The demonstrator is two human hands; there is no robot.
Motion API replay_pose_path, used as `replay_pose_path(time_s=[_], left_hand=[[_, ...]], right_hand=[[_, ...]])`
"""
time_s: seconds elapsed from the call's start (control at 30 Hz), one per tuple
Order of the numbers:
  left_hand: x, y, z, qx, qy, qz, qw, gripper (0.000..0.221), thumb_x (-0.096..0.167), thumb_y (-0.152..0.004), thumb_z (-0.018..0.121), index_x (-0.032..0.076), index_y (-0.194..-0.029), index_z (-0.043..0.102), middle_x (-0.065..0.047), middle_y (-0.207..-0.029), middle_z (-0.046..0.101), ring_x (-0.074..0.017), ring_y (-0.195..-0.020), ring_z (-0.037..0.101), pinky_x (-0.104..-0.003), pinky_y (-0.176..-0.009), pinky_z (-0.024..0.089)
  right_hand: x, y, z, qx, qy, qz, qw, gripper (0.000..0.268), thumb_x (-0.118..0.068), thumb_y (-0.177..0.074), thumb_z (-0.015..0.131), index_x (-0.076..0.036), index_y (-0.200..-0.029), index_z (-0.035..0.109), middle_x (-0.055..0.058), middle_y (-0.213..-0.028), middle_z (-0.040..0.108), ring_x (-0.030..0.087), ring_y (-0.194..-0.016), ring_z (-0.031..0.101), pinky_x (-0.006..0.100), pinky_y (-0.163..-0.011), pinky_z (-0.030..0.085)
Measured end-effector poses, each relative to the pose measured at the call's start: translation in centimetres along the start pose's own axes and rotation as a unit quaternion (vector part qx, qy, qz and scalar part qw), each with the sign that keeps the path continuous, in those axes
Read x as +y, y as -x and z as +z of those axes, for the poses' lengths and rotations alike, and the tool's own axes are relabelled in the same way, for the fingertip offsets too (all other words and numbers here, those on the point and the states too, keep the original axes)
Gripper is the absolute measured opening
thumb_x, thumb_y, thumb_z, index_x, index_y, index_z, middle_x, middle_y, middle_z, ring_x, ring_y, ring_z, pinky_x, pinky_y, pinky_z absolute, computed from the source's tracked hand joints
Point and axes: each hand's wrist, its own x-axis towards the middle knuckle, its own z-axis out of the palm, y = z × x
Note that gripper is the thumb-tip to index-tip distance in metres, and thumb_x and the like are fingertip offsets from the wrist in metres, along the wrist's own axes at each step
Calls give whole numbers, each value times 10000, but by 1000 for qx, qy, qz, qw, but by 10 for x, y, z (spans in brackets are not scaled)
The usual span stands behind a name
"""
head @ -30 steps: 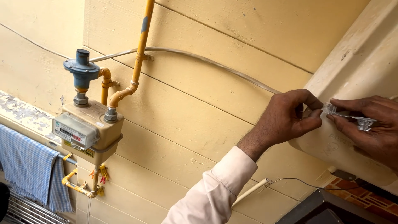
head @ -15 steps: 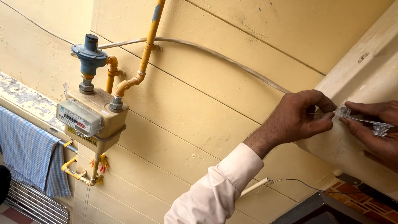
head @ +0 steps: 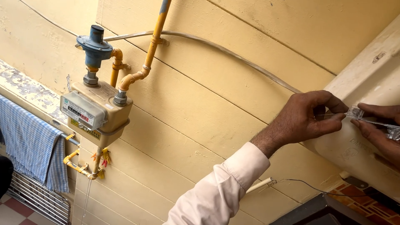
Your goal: The recorder is applying a plastic security seal through the latch of an electrical meter box.
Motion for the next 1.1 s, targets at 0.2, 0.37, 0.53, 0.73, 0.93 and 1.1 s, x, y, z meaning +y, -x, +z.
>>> replay_pose_path(time_s=[0.2, 0.37, 0.53, 0.73, 0.93, 1.1], left_hand=[[-7, -3, 5, -2, -17, 0, 1000, 205, 207, -906, 789, 81, -1060, 742, 8, -878, 770, -23, -638, 621, -232, -660, 578], [-11, -3, 17, 14, -31, 17, 999, 182, 226, -919, 786, 100, -1036, 727, -2, -892, 762, -57, -640, 657, -217, -624, 592], [-15, -5, 7, 78, -113, 108, 985, 67, 221, -985, 767, 172, -1021, 740, 0, -1067, 725, -120, -961, 740, -219, -804, 647], [26, -6, -8, -21, -63, 40, 997, 352, 146, -965, 721, 167, -1307, 642, 1, -1148, 687, -169, -1028, 730, -304, -904, 643], [32, -15, -6, -39, -293, 134, 946, 354, 211, -867, 817, 235, -1206, 718, 48, -1133, 698, -188, -1097, 651, -384, -939, 538], [17, -15, -34, -30, -252, 154, 955, 328, 217, -906, 803, 222, -1215, 693, 65, -1136, 719, -158, -1040, 652, -347, -939, 543]], right_hand=[[30, -1, 3, 6, -44, -77, 996, 632, -249, -1047, 584, -12, -1620, 459, 270, -1213, 703, 329, -922, 774, 430, -772, 666], [34, -6, 7, 23, -60, -103, 993, 612, -229, -1057, 600, 13, -1603, 467, 266, -1246, 678, 312, -963, 755, 414, -788, 654], [-5, -2, -3, 34, 6, -153, 988, 591, -143, -965, 671, 8, -1521, 542, 196, -1085, 751, 252, -824, 779, 352, -721, 648], [-119, 34, -16, 148, 118, -262, 946, 594, -77, -791, 836, 1, -1321, 578, 165, -970, 730, 240, -790, 706, 359, -672, 590], [-116, 42, -4, 196, 94, -273, 937, 558, -43, -804, 826, 2, -1235, 474, 133, -950, 696, 189, -851, 735, 299, -676, 614], [-110, 68, -7, 243, 104, -191, 945, 443, -35, -841, 826, 17, -1136, 499, 117, -866, 665, 176, -760, 684, 286, -588, 562]])
